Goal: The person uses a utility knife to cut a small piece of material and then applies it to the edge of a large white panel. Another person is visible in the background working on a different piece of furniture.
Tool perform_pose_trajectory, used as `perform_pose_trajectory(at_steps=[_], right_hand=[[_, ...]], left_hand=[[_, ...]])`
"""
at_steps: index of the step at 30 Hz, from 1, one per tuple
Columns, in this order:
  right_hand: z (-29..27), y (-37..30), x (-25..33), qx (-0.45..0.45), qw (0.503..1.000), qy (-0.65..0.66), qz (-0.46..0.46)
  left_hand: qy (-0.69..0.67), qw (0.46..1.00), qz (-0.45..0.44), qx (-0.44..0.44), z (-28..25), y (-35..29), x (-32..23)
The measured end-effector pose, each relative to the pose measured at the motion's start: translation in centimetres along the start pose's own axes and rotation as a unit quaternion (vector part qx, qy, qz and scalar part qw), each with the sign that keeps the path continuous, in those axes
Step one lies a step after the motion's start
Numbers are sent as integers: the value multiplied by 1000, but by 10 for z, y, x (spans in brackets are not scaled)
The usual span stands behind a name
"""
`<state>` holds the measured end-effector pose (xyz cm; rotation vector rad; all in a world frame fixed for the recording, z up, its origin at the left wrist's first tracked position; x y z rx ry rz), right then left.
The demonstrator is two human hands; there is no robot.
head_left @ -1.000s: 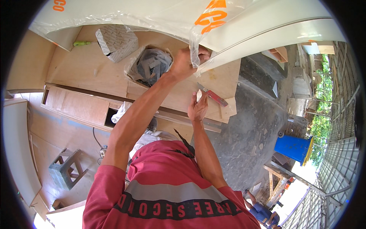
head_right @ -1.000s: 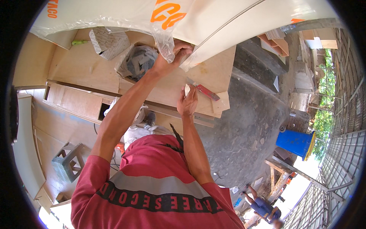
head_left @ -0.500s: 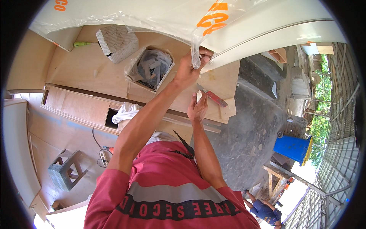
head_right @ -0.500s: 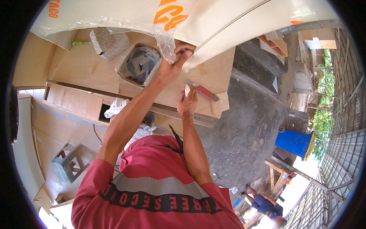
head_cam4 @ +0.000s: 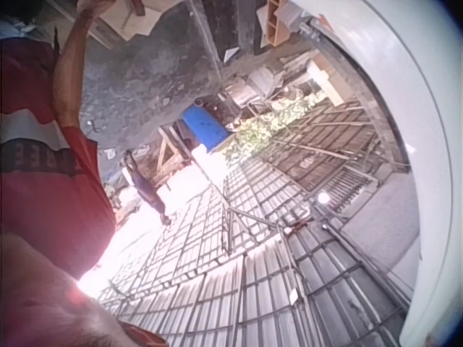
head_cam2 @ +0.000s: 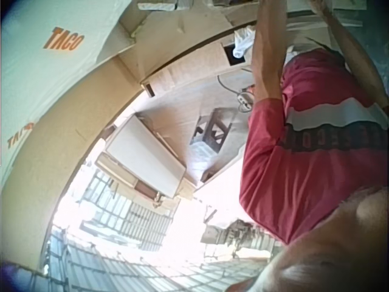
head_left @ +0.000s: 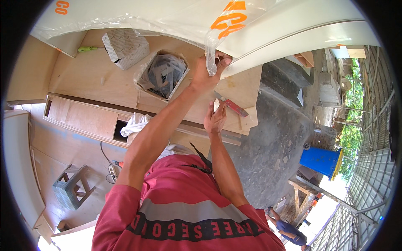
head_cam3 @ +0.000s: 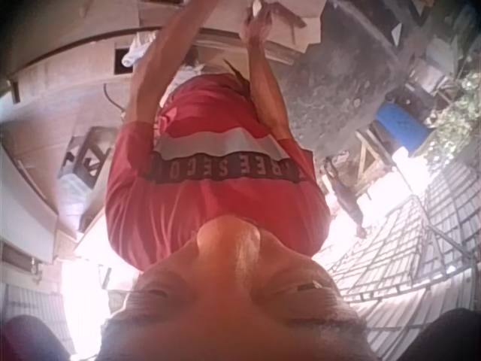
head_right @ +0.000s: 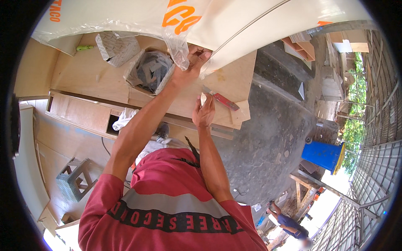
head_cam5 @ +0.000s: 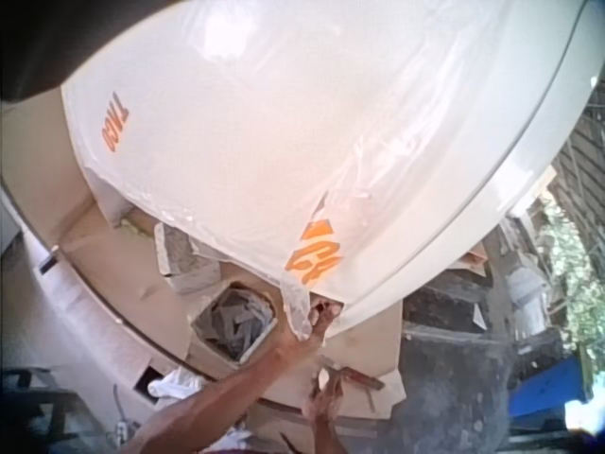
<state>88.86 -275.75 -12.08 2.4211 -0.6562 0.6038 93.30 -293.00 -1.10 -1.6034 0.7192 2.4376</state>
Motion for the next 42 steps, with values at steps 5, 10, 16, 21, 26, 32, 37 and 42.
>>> perform_pose_trajectory(at_steps=[5,10,16,21,26,32,37,42], right_hand=[[0,1,2,-4,1000,7,-7],[0,3,4,-7,1000,0,4],[0,2,3,1,1000,-4,10],[0,1,3,-7,1000,-7,7],[-1,2,5,-5,1000,1,10],[-1,2,5,-9,1000,4,3],[-2,2,5,-6,1000,-8,4],[0,0,0,-3,1000,5,-4]], left_hand=[[-74,994,-35,-74,17,-1,9],[-155,983,-71,-73,11,-8,4],[-83,967,-114,-211,0,-57,22],[-14,984,-110,-141,-2,-59,21],[-88,985,-143,-42,-23,-30,19],[-56,986,-150,-53,-14,-23,-4],[-5,990,-138,-34,-17,-19,-2],[197,976,50,71,-22,-3,27]])
Point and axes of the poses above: each hand's wrist, its own y-axis towards the middle knuckle, its own z-axis out of the palm, x = y × z, the point moved 1 cm from there along y, towards the middle knuckle, and after that the axes turned 4 degrees about -y, right-handed, at the moved point
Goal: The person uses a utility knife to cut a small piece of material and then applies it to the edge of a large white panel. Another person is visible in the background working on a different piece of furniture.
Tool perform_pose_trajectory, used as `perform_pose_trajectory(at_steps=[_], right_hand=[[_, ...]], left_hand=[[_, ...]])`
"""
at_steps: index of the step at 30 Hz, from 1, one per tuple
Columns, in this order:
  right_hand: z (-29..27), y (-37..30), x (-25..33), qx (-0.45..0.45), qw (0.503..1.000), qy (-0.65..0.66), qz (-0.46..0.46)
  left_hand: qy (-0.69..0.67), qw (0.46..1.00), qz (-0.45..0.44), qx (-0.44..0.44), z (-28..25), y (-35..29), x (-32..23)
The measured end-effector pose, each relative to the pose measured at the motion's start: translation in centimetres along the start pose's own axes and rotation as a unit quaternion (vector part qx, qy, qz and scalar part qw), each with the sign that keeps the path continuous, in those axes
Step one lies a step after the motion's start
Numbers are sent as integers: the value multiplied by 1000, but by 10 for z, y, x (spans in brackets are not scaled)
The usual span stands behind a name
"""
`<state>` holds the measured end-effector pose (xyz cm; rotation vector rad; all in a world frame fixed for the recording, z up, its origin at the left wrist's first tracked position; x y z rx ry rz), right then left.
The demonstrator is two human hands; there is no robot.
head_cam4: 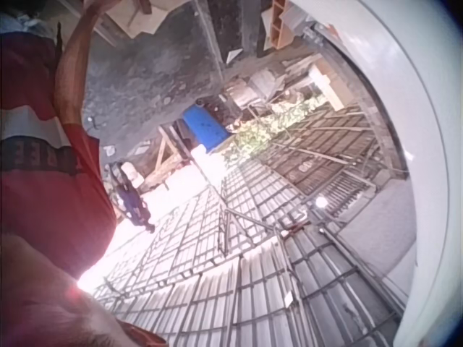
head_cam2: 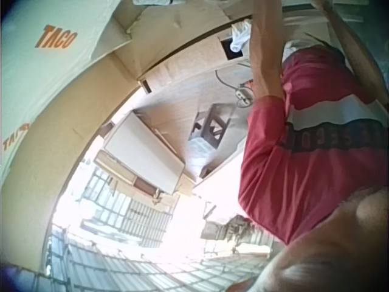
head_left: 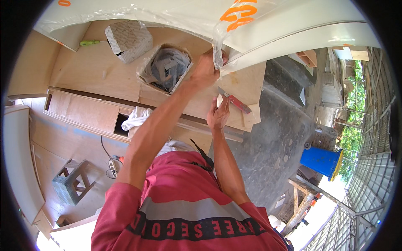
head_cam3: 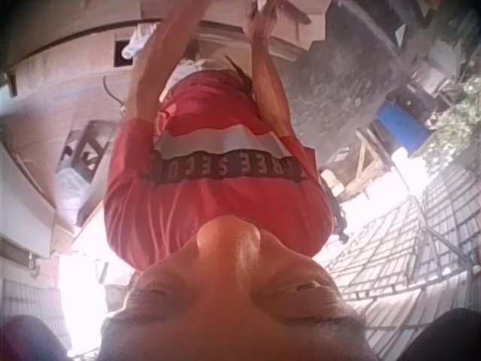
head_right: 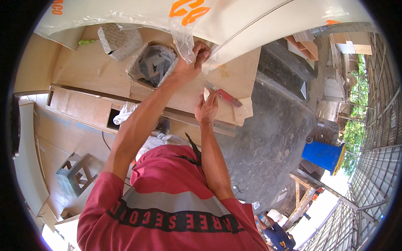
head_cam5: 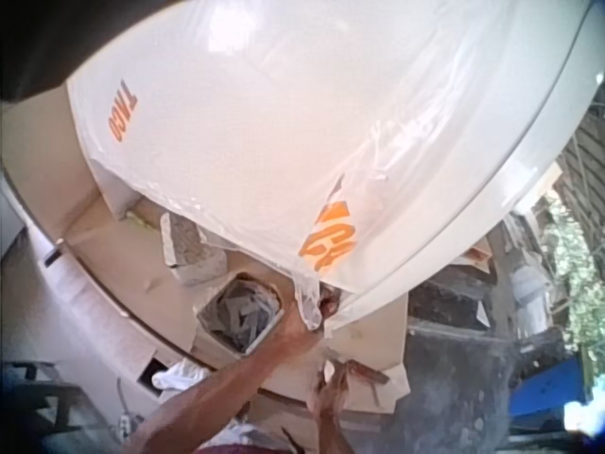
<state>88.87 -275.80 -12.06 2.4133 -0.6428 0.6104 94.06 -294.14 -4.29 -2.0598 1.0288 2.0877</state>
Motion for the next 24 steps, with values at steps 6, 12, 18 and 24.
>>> perform_pose_trajectory(at_steps=[6,12,18,24], right_hand=[[1,0,-1,-6,1000,7,-3],[2,1,1,-19,1000,-5,-3],[1,1,0,-7,1000,-12,12],[2,4,5,-7,1000,-11,5]], left_hand=[[21,991,72,113,-26,22,-2],[-294,934,-184,-87,3,-19,-3],[-328,917,-162,-158,22,-28,-3],[-107,972,-76,-193,31,-29,46]])
Point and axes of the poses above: each hand's wrist, its own y-axis towards the middle knuckle, its own z-axis out of the palm, x = y × z, the point moved 1 cm from there along y, towards the middle knuckle, and after that the axes turned 4 degrees about -y, right-handed, at the moved point
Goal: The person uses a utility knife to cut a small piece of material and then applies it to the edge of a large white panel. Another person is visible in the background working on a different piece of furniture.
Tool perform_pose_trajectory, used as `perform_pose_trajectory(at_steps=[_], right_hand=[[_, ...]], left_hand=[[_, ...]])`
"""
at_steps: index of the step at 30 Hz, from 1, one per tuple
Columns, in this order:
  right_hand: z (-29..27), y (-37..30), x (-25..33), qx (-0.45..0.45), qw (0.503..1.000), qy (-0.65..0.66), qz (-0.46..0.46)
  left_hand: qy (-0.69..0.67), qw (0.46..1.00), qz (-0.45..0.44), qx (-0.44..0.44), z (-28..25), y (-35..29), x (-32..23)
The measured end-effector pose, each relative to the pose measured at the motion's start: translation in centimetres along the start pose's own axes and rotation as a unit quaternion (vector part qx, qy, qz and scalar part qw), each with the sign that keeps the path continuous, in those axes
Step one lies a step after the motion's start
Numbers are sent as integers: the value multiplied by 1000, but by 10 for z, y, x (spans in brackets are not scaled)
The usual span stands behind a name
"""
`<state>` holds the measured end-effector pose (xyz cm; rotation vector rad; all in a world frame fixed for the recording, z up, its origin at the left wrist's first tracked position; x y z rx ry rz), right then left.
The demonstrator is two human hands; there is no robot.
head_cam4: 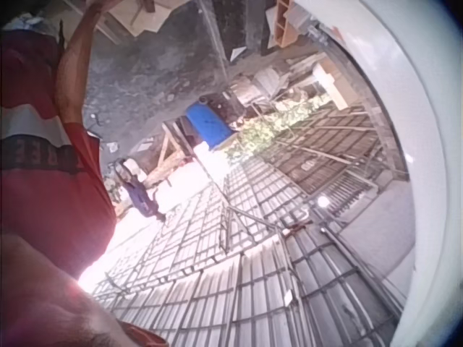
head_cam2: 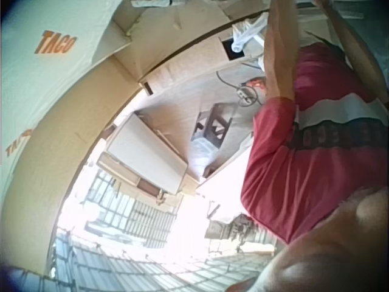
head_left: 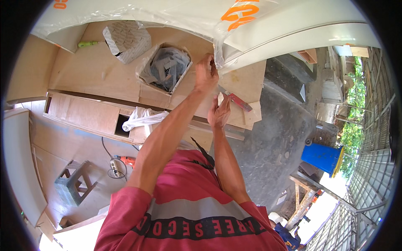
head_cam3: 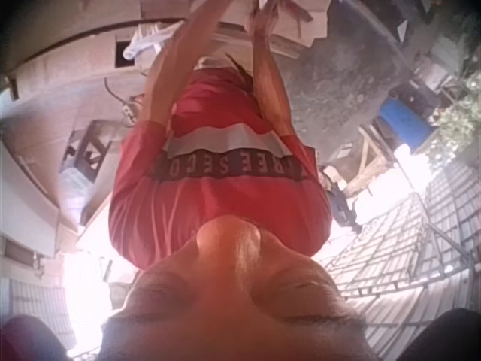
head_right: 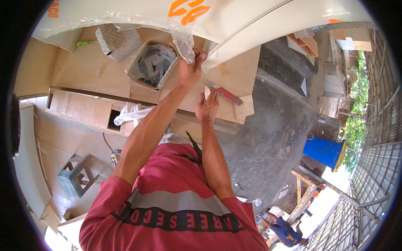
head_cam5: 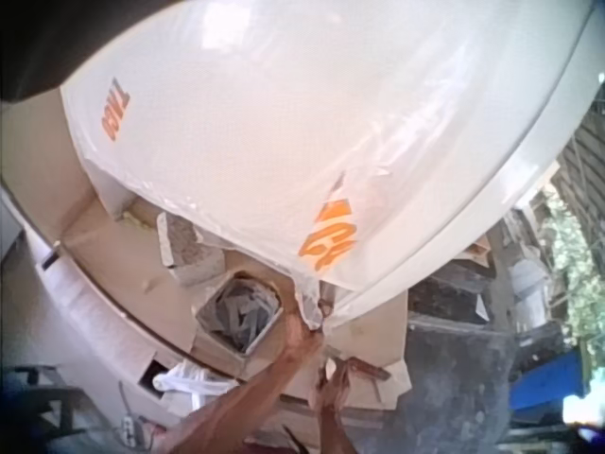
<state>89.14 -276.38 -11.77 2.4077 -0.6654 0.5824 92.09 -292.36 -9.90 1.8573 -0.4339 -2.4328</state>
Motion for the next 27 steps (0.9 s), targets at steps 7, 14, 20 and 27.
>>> perform_pose_trajectory(at_steps=[7,14,20,27], right_hand=[[0,-4,-10,-1,1000,13,6],[0,-3,-3,10,999,-15,30],[0,-2,-6,-7,1000,-21,14],[-1,-2,-6,-5,1000,9,4]], left_hand=[[-114,983,-130,64,-13,6,-40],[-225,963,-146,16,-1,-11,-40],[-116,980,-157,39,6,-5,-50],[93,964,159,191,-14,36,-23]])
Point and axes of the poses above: each hand's wrist, its own y-axis towards the middle knuckle, its own z-axis out of the palm, x = y × z, the point moved 1 cm from there along y, towards the middle knuckle, and after that the axes turned 4 degrees about -y, right-handed, at the moved point
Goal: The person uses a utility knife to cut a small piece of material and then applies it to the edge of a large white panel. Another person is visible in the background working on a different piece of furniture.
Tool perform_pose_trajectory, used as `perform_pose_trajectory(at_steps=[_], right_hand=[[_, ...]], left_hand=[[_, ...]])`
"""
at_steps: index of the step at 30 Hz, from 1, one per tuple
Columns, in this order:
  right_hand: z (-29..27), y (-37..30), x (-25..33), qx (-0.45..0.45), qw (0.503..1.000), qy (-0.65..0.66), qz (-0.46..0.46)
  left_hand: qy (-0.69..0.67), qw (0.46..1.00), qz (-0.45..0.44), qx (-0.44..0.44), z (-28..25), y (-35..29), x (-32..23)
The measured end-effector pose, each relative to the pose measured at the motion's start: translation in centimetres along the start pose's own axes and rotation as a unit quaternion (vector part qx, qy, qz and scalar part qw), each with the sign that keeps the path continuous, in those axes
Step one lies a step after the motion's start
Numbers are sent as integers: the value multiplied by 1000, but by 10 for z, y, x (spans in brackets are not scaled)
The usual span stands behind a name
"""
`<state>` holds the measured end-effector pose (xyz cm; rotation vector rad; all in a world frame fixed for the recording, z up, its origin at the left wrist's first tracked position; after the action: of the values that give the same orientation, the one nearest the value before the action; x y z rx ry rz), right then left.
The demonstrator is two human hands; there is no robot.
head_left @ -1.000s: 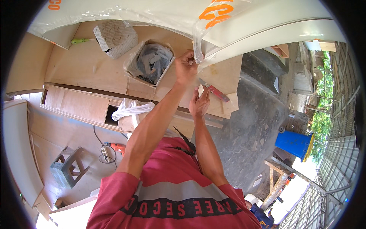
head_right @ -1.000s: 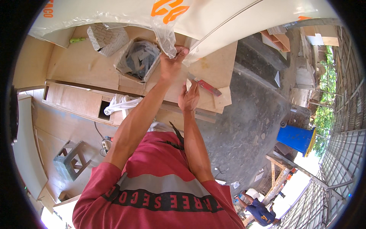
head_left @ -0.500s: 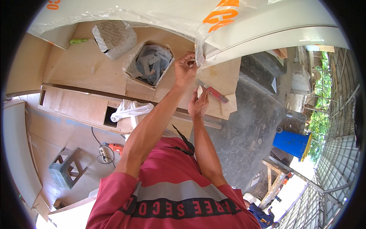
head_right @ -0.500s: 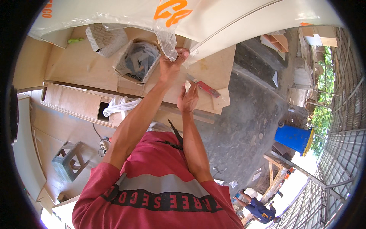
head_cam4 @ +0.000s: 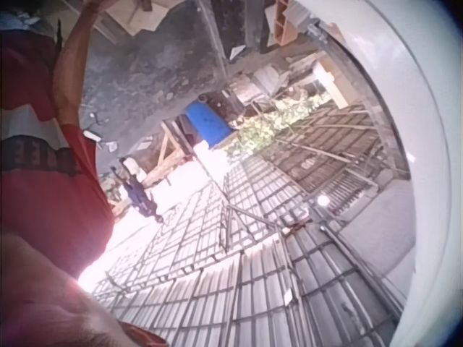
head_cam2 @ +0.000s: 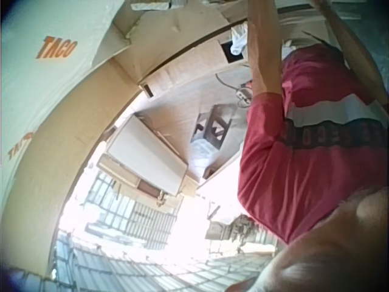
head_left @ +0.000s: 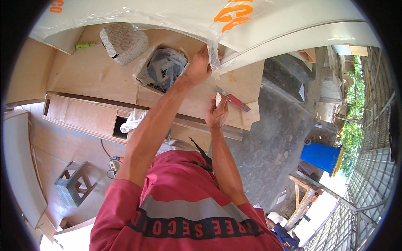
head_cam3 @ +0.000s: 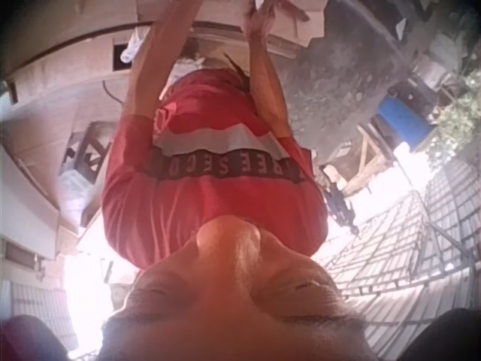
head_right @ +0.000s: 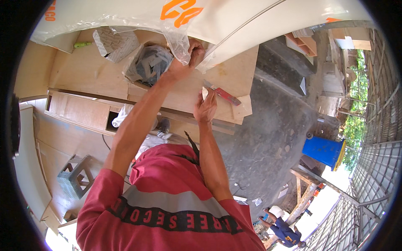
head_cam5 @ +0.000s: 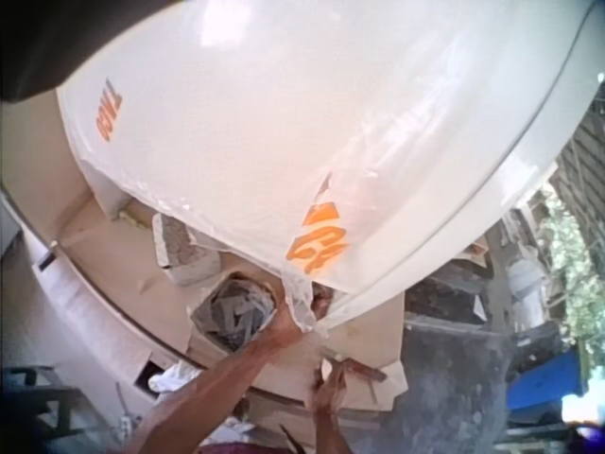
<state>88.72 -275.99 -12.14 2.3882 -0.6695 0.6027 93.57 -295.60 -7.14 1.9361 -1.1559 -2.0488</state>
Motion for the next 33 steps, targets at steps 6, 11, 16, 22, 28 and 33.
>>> perform_pose_trajectory(at_steps=[6,11,16,22,28,33], right_hand=[[4,-3,-6,-10,1000,6,-18],[0,0,1,-3,1000,0,-13],[0,0,-1,0,1000,0,-3],[0,2,4,7,1000,-7,-5],[0,-2,-3,2,1000,-6,-4],[3,-2,-1,8,1000,-17,12]], left_hand=[[-196,952,-230,-54,4,-12,-14],[-347,875,-270,-201,25,-35,-26],[-263,907,-260,-199,34,-40,-14],[13,978,-157,-138,40,-39,21],[-62,992,-95,-53,14,-18,18],[-287,905,-277,-147,20,-44,1]])
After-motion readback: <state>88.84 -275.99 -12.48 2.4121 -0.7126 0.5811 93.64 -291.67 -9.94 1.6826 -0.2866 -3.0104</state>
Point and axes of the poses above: each hand's wrist, its own y-axis towards the middle knuckle, its own z-axis out of the palm, x = y × z, the point moved 1 cm from there along y, towards the middle knuckle, and after that the axes turned 4 degrees about -y, right-handed, at the moved point
